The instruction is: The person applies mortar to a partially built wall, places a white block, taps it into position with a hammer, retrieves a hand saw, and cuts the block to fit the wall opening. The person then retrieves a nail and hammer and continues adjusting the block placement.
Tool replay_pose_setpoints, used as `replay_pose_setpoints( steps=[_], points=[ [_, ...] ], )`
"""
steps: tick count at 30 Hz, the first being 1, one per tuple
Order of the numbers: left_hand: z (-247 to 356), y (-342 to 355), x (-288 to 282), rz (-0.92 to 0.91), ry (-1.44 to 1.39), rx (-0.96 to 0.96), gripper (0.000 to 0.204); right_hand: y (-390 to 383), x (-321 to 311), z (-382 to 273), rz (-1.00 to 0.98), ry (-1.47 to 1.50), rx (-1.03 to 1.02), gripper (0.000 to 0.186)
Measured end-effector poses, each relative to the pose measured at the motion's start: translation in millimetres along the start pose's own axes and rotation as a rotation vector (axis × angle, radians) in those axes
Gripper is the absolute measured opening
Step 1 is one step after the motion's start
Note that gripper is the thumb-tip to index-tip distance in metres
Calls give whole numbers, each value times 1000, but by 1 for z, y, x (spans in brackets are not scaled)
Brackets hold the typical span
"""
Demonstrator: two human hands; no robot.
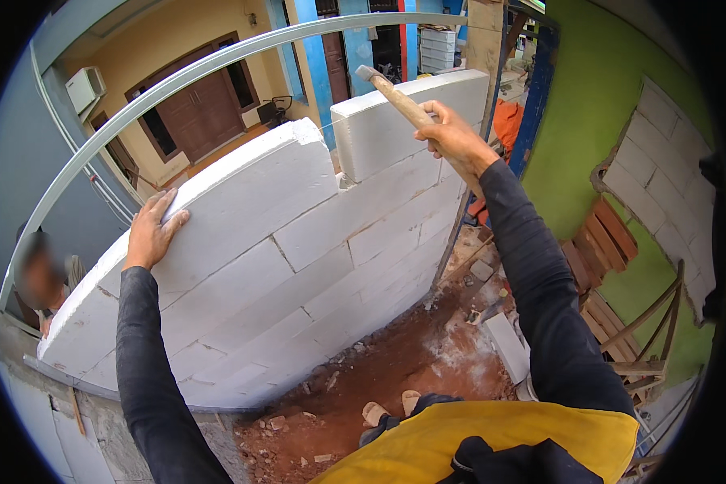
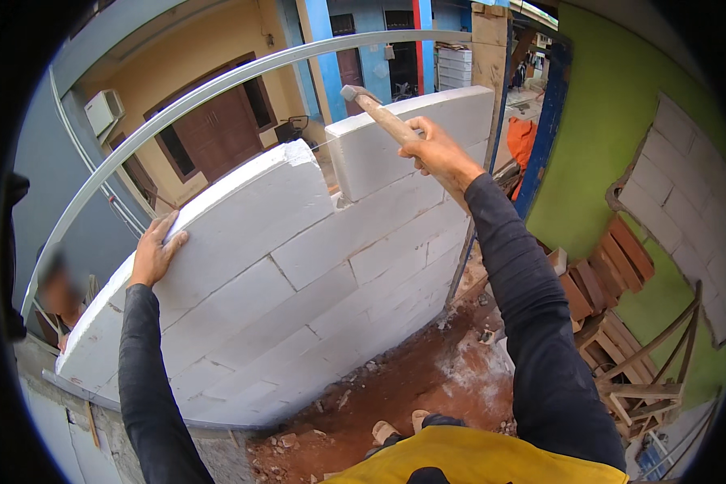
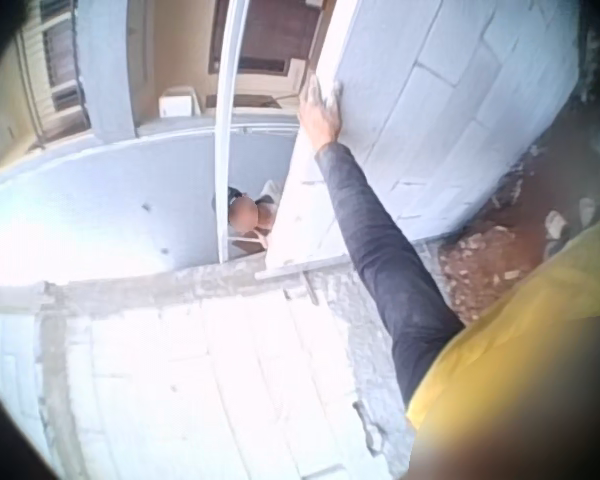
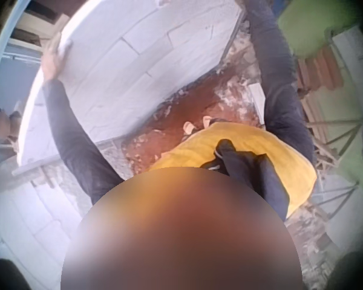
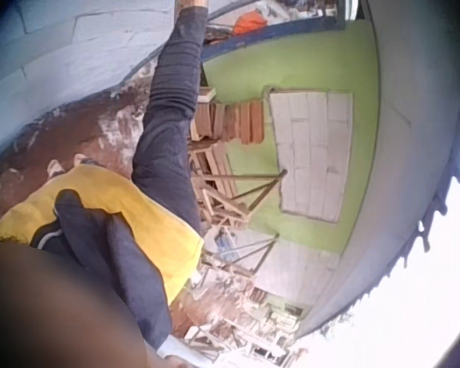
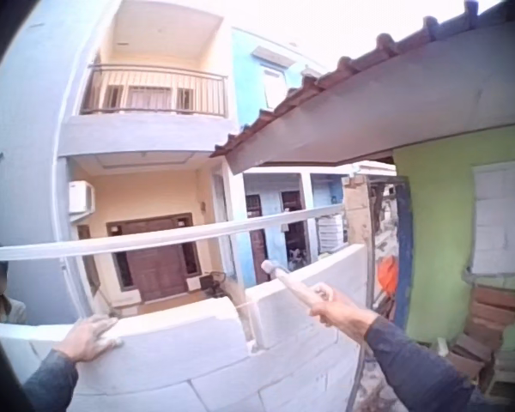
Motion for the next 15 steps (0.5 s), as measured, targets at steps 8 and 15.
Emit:
replay_pose_setpoints(
  steps=[8, 15],
  points=[
    [13, -59, -43, 356, -10, -84, 30, 107, -29, 3, -9, -818, -382, 52],
    [1, -337, 61, 124, -264, -425, 37, 215, -35, 31, -351, -715, -390, 50]
  ],
)
Point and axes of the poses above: each hand's wrist, its own y-axis towards the middle knuckle, its own x-axis out of the palm, z = x × y, the point moved 6 cm from there along y, towards the middle knuckle, and after that the axes turned 4 degrees about z, right-handed, at the moved point
